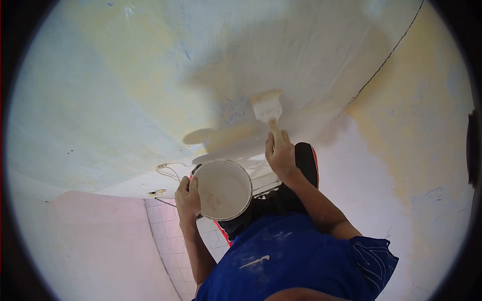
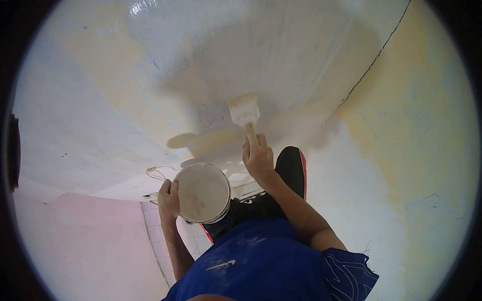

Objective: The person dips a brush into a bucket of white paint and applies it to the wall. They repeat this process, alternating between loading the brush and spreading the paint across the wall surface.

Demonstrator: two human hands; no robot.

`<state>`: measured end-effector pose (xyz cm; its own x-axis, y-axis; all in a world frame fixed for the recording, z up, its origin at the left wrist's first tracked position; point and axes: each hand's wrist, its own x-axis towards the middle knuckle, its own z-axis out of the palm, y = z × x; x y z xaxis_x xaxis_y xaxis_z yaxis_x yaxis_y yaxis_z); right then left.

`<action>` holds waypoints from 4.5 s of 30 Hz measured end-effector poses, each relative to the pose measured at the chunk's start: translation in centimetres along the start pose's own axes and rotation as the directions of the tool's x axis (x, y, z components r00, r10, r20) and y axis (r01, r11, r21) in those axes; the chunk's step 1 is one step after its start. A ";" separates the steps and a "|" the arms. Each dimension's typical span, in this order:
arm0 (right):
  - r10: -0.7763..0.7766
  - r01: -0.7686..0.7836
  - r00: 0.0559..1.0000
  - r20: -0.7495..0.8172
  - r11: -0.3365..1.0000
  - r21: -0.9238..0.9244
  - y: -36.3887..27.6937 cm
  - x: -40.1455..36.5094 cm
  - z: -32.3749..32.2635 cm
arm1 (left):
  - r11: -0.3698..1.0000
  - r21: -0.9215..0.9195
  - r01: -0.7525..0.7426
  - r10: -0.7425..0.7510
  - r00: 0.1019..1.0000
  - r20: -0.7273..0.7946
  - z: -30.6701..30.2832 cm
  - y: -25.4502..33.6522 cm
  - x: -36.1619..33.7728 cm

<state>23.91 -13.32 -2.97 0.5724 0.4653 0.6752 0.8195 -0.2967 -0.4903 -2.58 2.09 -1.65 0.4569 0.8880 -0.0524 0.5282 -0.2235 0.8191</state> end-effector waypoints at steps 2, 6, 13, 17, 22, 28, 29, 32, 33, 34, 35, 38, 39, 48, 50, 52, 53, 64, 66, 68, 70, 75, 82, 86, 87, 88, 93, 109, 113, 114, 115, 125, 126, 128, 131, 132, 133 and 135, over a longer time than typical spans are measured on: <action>0.213 -0.198 0.946 0.243 0.977 -0.084 0.0 -2.8 0.1 | 1.000 0.003 0.002 -0.002 1.000 0.018 -0.1 0.1 0.0; 0.268 -0.284 0.901 0.340 0.959 -0.004 2.2 -6.0 1.1 | 1.000 0.006 0.009 -0.009 1.000 0.008 0.1 0.7 -0.2; 0.276 -0.297 0.922 0.271 0.954 0.040 -4.1 6.0 -6.4 | 1.000 0.017 0.005 -0.005 1.000 0.007 0.0 0.2 -0.1; 0.191 -0.210 0.974 0.120 0.962 0.174 -9.9 9.6 -11.4 | 1.000 -0.015 0.026 -0.026 1.000 0.004 0.0 -0.3 -0.2; 0.007 0.009 0.996 -0.093 0.985 0.174 -6.7 5.2 -4.7 | 1.000 -0.006 0.022 -0.022 1.000 0.008 0.0 -0.7 -0.1; 0.060 -0.062 0.994 0.093 0.998 0.010 5.4 -8.5 9.8 | 0.999 -0.011 0.034 -0.034 0.999 0.006 -0.1 -0.4 -0.1; 0.087 -0.090 0.987 0.133 0.996 0.015 5.3 -9.4 10.2 | 0.999 -0.009 0.039 -0.039 0.999 0.005 -0.1 -0.3 0.0; 0.166 -0.180 0.959 0.229 0.983 0.042 5.3 -12.3 9.8 | 1.000 0.024 0.017 -0.018 1.000 0.004 -0.2 -0.3 -0.2; 0.279 -0.325 0.892 0.355 0.942 0.077 5.5 -12.9 9.1 | 1.000 0.016 0.024 -0.024 1.000 0.007 -0.2 -0.3 -0.2; 0.369 -0.463 0.797 0.479 0.882 0.092 6.0 -13.2 8.3 | 1.000 0.006 0.031 -0.031 1.000 0.007 -0.2 -0.3 -0.2; 0.485 -0.644 0.626 0.610 0.763 0.056 6.2 -12.4 6.7 | 0.999 0.005 0.043 -0.043 0.999 0.001 -0.2 -0.3 -0.3; 0.414 -0.681 0.567 0.712 0.722 0.123 5.4 -7.6 0.9 | 0.999 -0.008 0.045 -0.045 0.999 -0.017 -0.2 0.3 -0.9; 0.388 -0.704 0.535 0.750 0.696 0.142 4.6 -5.4 -1.1 | 0.999 -0.003 0.034 -0.034 0.999 -0.020 -0.2 0.8 -1.2; -0.009 -0.277 0.294 0.956 0.956 0.094 -6.0 7.2 -10.3 | 0.998 0.058 0.004 -0.003 1.000 -0.011 0.0 1.6 -1.5; -0.395 0.109 0.312 0.864 0.918 0.381 -5.8 5.0 -7.5 | 0.994 0.102 0.024 -0.023 1.000 -0.009 0.0 1.7 -1.7; -0.320 0.115 0.195 0.927 0.946 0.303 -8.2 4.4 -5.3 | 0.991 0.132 -0.020 0.024 0.999 -0.025 0.3 1.6 -1.9; -0.318 0.227 0.116 0.941 0.931 0.286 -8.7 3.7 -3.8 | 0.991 0.137 -0.003 0.007 0.999 -0.033 0.4 1.7 -2.0; -0.357 0.525 -0.093 0.929 0.776 0.350 -10.0 -1.8 3.7 | 0.992 0.126 0.026 -0.021 0.999 -0.042 0.4 1.8 -2.7; -0.346 0.530 -0.097 0.933 0.776 0.343 -10.3 -1.5 3.4 | 0.991 0.132 0.027 -0.022 0.999 -0.038 0.4 1.6 -2.6; -0.374 0.526 -0.086 0.924 0.770 0.361 -9.9 -1.4 3.5 | 0.990 0.137 0.022 -0.019 0.999 -0.027 0.4 1.6 -2.5; -0.398 0.525 -0.071 0.915 0.765 0.373 -9.6 -1.5 3.5 | 0.993 0.115 0.016 -0.013 0.999 -0.029 0.5 1.8 -2.4; -0.386 0.505 -0.056 0.921 0.785 0.360 -8.9 -2.2 3.9 | 0.990 0.143 0.017 -0.013 1.000 -0.027 0.7 1.9 -2.1; -0.347 0.456 -0.098 0.933 0.817 0.352 -8.8 -1.6 3.6 | 0.984 0.174 0.035 -0.033 0.999 -0.015 0.8 2.2 -1.9; -0.351 0.412 -0.070 0.934 0.843 0.347 -8.5 -2.6 3.8 | 0.985 0.171 0.021 -0.020 1.000 -0.012 1.1 2.4 -1.7; -0.341 0.417 -0.086 0.936 0.841 0.345 -8.7 -2.5 3.7 | 0.984 0.178 0.011 -0.008 1.000 -0.017 1.2 2.4 -1.7; -0.341 0.416 -0.084 0.936 0.842 0.344 -8.9 -2.4 3.7 | 0.983 0.186 0.001 0.003 1.000 -0.021 1.3 2.2 -1.6; -0.337 0.425 -0.161 0.927 0.824 0.374 -8.5 -1.9 4.2 | 0.982 0.188 -0.016 0.021 0.999 -0.024 1.5 2.4 -1.7; -0.153 -0.653 -0.018 0.988 0.750 0.104 1.1 5.8 -4.8 | 0.995 0.090 0.050 -0.047 0.998 -0.031 0.8 2.3 -1.1; -0.153 -0.771 0.016 0.988 0.628 0.110 4.2 3.1 -5.3 | 0.993 0.086 0.076 -0.074 0.997 -0.020 0.9 2.5 -0.8; -0.159 -0.795 0.001 0.987 0.599 0.097 4.5 2.6 -5.4 | 0.994 0.083 0.069 -0.068 0.998 -0.014 0.9 2.6 -0.8; -0.167 -0.818 -0.013 0.986 0.569 0.085 4.7 1.9 -5.5 | 0.994 0.081 0.076 -0.075 0.997 -0.013 1.0 2.7 -0.7; -0.252 -0.993 0.065 0.966 -0.111 0.038 5.8 -4.6 -5.2 | 0.996 0.076 0.057 -0.055 0.998 -0.026 1.2 3.2 -0.9; -0.286 -0.983 0.083 0.955 -0.181 0.031 5.7 -4.9 -5.1 | 0.996 0.078 0.048 -0.046 0.999 -0.023 1.2 3.0 -0.9; -0.298 -0.970 0.161 0.941 -0.224 0.095 5.1 -5.3 -4.9 | 0.991 0.130 0.042 -0.036 0.998 -0.046 1.3 2.6 -1.0; -0.266 -0.924 0.328 0.906 -0.290 0.249 4.9 -5.6 -4.1 | 0.996 0.089 0.023 -0.018 0.998 -0.063 1.4 2.3 -1.2; -0.222 -0.889 0.415 0.882 -0.306 0.341 4.9 -5.5 -3.7 | 0.996 0.093 0.018 -0.012 0.998 -0.061 1.3 2.0 -1.2; -0.219 -0.886 0.421 0.880 -0.309 0.347 4.9 -5.3 -3.6 | 0.997 0.077 0.030 -0.025 0.998 -0.057 1.2 1.7 -1.3; 0.038 -0.864 0.448 0.893 -0.237 0.444 4.1 -4.1 -3.5 | 0.997 0.065 0.036 -0.033 0.998 -0.047 0.7 1.4 -1.6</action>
<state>25.02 -19.41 -5.82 0.2626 0.9422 -0.2083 -0.7016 0.0382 -0.7115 -2.06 0.07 -0.86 0.4046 0.9130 -0.0524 0.5896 -0.2167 0.7781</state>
